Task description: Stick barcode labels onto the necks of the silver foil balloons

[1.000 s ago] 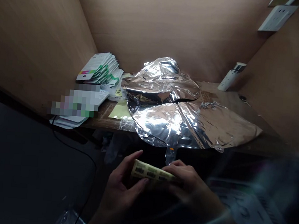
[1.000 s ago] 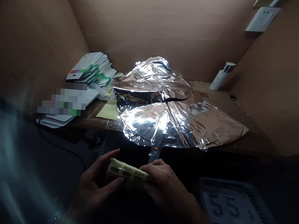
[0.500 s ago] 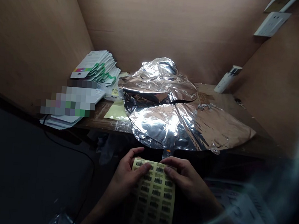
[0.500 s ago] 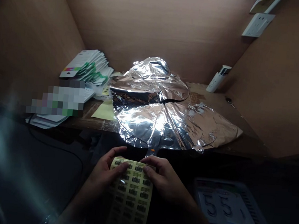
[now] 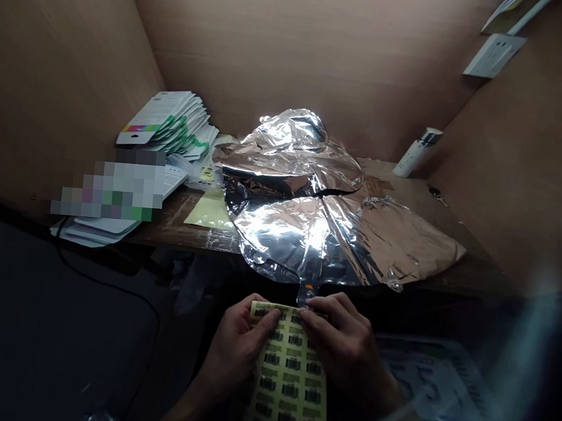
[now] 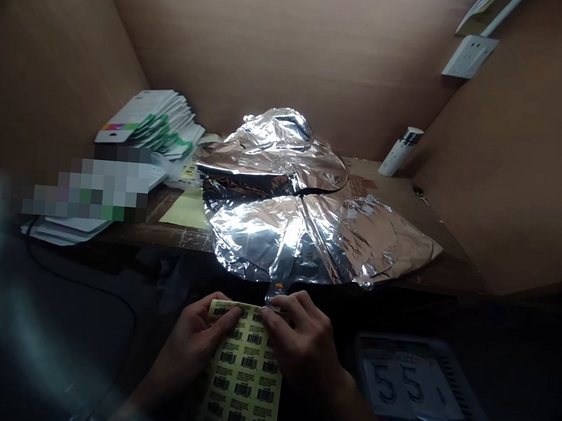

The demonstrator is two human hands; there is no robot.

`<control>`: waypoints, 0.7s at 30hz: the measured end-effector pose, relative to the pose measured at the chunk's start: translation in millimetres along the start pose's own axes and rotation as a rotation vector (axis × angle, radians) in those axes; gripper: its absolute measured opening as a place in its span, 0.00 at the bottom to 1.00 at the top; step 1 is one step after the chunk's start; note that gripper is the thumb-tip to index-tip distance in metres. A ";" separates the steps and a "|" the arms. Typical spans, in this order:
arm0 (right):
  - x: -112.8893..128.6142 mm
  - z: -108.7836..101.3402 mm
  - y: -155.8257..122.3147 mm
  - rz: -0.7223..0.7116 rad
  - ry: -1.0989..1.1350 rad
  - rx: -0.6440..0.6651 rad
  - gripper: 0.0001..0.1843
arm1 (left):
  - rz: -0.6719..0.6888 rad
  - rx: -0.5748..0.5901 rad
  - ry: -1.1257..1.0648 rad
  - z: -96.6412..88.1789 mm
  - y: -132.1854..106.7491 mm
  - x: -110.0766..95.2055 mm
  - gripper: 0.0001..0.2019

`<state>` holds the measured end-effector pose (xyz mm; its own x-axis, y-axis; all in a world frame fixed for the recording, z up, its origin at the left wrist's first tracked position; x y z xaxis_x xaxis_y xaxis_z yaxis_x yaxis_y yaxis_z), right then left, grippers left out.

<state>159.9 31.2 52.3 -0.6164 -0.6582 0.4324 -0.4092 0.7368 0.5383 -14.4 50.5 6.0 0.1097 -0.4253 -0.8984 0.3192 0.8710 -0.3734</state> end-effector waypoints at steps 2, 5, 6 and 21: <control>4.8 -0.4 2.8 -0.054 -0.062 -0.010 0.15 | -0.004 -0.011 0.006 -1.0 -0.1 -0.5 0.16; 12.1 1.0 6.5 -0.098 -0.072 -0.020 0.12 | -0.015 -0.022 0.006 -3.6 0.1 2.3 0.17; 13.5 -0.2 7.5 -0.097 -0.039 -0.036 0.10 | -0.020 -0.026 0.006 -4.8 0.5 4.1 0.16; -81.4 5.4 40.2 0.507 0.149 -0.018 0.10 | 0.027 -0.044 0.181 -15.5 4.5 11.3 0.16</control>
<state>190.0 115.2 34.8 -0.6306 -0.2358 0.7394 -0.0719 0.9664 0.2468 -26.4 53.4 -9.3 -0.0549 -0.3537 -0.9337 0.2766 0.8932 -0.3546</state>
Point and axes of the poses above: each hand's wrist, its own y-axis towards the middle knuckle, its own z-axis out of the palm, x = y × z, the point moved 7 cm from there along y, towards the middle knuckle, and after that the axes turned 5 degrees about -z, right-handed, at the moved point
